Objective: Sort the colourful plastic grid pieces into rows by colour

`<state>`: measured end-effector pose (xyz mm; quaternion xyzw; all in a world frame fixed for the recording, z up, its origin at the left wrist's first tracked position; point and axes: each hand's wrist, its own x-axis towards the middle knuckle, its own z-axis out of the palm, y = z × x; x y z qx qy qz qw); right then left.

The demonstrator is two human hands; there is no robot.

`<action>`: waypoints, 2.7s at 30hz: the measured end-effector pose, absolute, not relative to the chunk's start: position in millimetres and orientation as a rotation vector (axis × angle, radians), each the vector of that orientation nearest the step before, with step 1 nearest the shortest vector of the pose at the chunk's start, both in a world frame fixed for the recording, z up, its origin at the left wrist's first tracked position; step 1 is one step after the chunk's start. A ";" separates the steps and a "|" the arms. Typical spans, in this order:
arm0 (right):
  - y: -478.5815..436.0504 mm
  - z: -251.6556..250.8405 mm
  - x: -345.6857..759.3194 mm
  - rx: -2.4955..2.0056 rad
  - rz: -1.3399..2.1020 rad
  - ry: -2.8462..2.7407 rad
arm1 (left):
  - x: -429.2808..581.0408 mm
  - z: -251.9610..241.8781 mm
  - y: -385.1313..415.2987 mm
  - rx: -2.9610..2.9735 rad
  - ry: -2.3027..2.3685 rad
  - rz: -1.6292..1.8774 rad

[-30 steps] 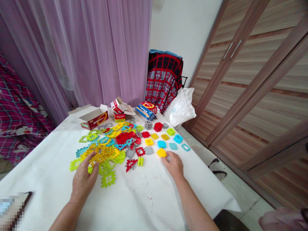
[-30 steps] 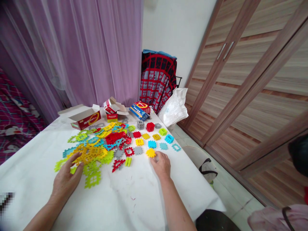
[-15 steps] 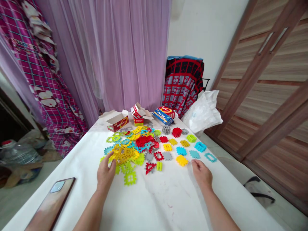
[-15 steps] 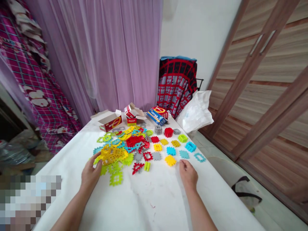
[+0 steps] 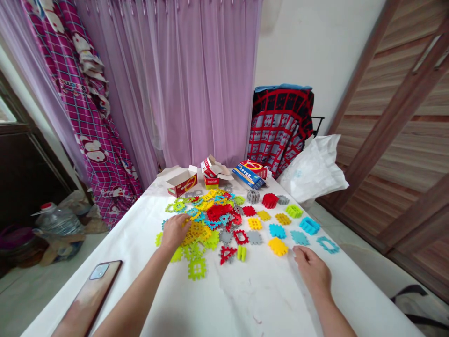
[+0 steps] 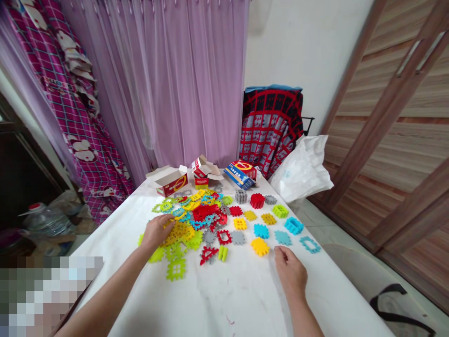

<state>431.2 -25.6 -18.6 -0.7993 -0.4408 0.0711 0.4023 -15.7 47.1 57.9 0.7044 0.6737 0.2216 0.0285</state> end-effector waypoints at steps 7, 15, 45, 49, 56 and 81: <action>-30.3 -5.1 422.9 -2.049 0.331 -1.039 | 4.8 77.2 96.5 2.101 2.117 0.211; -28.4 -6.2 423.5 -2.048 0.339 -1.033 | -15.3 89.4 106.2 1.931 2.076 0.430; -37.8 2.6 381.7 -1.618 -0.047 -1.298 | 45.4 85.1 20.8 1.175 1.259 0.998; -45.2 11.6 341.7 -1.392 -0.168 -1.647 | 89.7 66.5 3.0 1.079 1.145 0.947; -51.0 26.3 298.6 -1.388 -0.126 -1.891 | 103.4 60.1 -0.1 1.017 1.098 0.948; 24.4 32.5 318.9 -2.133 -0.315 -1.376 | 3.6 29.8 -36.5 1.520 1.670 1.535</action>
